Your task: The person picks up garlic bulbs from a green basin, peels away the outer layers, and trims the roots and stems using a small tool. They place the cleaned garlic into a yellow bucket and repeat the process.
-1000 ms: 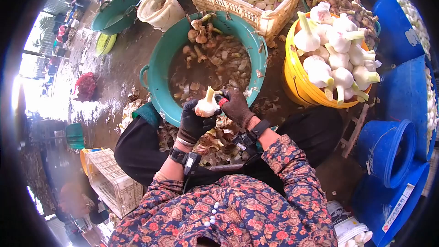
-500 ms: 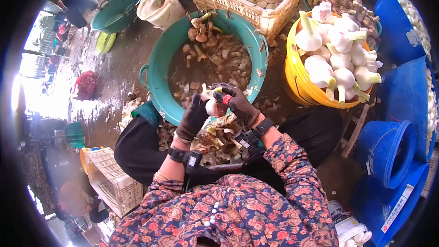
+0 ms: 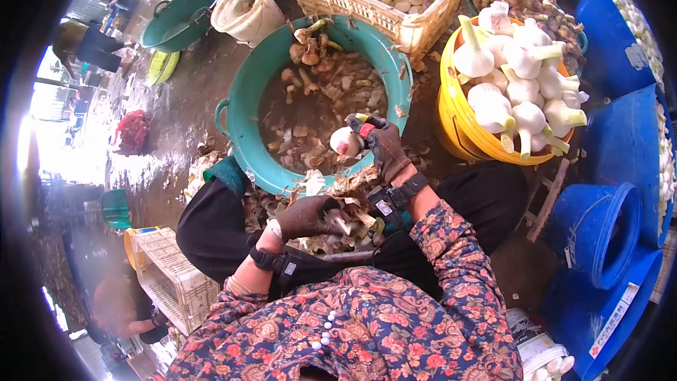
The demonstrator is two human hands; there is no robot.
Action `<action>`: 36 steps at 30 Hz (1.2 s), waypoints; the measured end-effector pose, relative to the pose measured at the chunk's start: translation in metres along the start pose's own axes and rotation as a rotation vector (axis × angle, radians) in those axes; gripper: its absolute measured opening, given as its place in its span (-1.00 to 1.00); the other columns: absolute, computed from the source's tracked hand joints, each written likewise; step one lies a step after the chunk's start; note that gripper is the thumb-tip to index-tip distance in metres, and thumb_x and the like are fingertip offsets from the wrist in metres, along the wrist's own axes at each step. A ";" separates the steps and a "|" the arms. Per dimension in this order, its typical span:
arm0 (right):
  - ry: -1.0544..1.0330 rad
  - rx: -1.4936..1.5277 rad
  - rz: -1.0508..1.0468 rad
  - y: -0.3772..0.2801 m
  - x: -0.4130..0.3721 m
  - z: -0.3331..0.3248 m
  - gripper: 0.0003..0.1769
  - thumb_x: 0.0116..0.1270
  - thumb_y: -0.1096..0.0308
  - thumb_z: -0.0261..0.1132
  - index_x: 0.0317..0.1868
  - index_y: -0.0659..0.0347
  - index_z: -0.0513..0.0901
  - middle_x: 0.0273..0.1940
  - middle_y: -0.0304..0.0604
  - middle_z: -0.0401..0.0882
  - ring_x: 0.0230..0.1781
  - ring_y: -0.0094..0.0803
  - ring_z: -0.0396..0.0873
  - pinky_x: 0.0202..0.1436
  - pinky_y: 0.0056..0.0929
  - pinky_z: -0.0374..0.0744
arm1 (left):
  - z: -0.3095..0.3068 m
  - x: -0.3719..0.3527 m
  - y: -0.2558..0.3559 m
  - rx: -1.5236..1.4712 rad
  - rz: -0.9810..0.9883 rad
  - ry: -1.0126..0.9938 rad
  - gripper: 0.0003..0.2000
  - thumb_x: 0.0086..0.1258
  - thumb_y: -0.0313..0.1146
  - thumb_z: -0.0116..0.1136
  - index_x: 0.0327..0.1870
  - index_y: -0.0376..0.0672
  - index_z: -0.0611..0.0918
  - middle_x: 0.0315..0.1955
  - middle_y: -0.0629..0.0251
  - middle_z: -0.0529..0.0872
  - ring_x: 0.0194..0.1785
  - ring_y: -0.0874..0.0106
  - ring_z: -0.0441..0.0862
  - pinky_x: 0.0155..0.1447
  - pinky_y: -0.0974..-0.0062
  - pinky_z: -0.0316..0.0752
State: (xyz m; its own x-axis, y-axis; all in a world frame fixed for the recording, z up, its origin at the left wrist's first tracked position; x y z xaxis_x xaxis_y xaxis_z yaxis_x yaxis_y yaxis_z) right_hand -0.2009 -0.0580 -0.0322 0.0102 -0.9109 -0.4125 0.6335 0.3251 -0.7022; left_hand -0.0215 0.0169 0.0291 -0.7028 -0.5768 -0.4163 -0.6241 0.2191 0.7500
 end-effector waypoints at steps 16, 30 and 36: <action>0.006 -0.151 -0.024 0.016 -0.010 0.010 -0.81 0.13 0.38 0.41 -0.29 0.29 0.64 -0.38 -0.29 0.62 -0.44 -0.60 0.53 -0.36 -0.62 0.51 | -0.041 0.036 0.001 0.194 0.160 0.617 -0.82 0.09 -0.39 0.31 -0.28 -0.13 0.63 -0.38 0.20 0.63 -0.36 0.16 0.59 -0.30 0.36 0.47; -0.060 -0.161 0.020 0.009 -0.010 0.013 -0.81 0.13 0.36 0.41 -0.28 0.26 0.65 -0.37 -0.33 0.60 -0.40 -0.63 0.50 -0.32 -0.60 0.50 | -0.052 0.027 0.003 -0.285 0.137 0.727 -0.75 0.11 -0.42 0.35 -0.17 -0.23 0.66 -0.36 0.31 0.66 -0.22 0.52 0.60 -0.17 0.57 0.47; -0.060 -0.298 0.015 0.012 -0.013 0.014 -0.83 0.12 0.37 0.43 -0.32 0.24 0.65 -0.40 -0.37 0.58 -0.43 -0.66 0.47 -0.37 -0.62 0.46 | -0.048 0.031 -0.002 -0.086 0.119 0.620 -0.77 0.01 -0.41 0.39 -0.27 -0.18 0.68 -0.44 0.22 0.65 -0.37 0.31 0.60 -0.26 0.47 0.46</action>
State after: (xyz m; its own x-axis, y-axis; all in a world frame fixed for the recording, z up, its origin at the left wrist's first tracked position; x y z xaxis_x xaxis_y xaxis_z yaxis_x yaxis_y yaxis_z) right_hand -0.1823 -0.0458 -0.0271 0.0690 -0.9158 -0.3958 0.3781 0.3911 -0.8391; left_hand -0.0258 -0.0388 0.0394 -0.4214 -0.9065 0.0278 -0.5065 0.2607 0.8219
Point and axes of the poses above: each hand's wrist, its own x-axis towards the middle knuckle, its own z-axis out of the palm, y = z × x, the point moved 4 cm from there along x, towards the middle knuckle
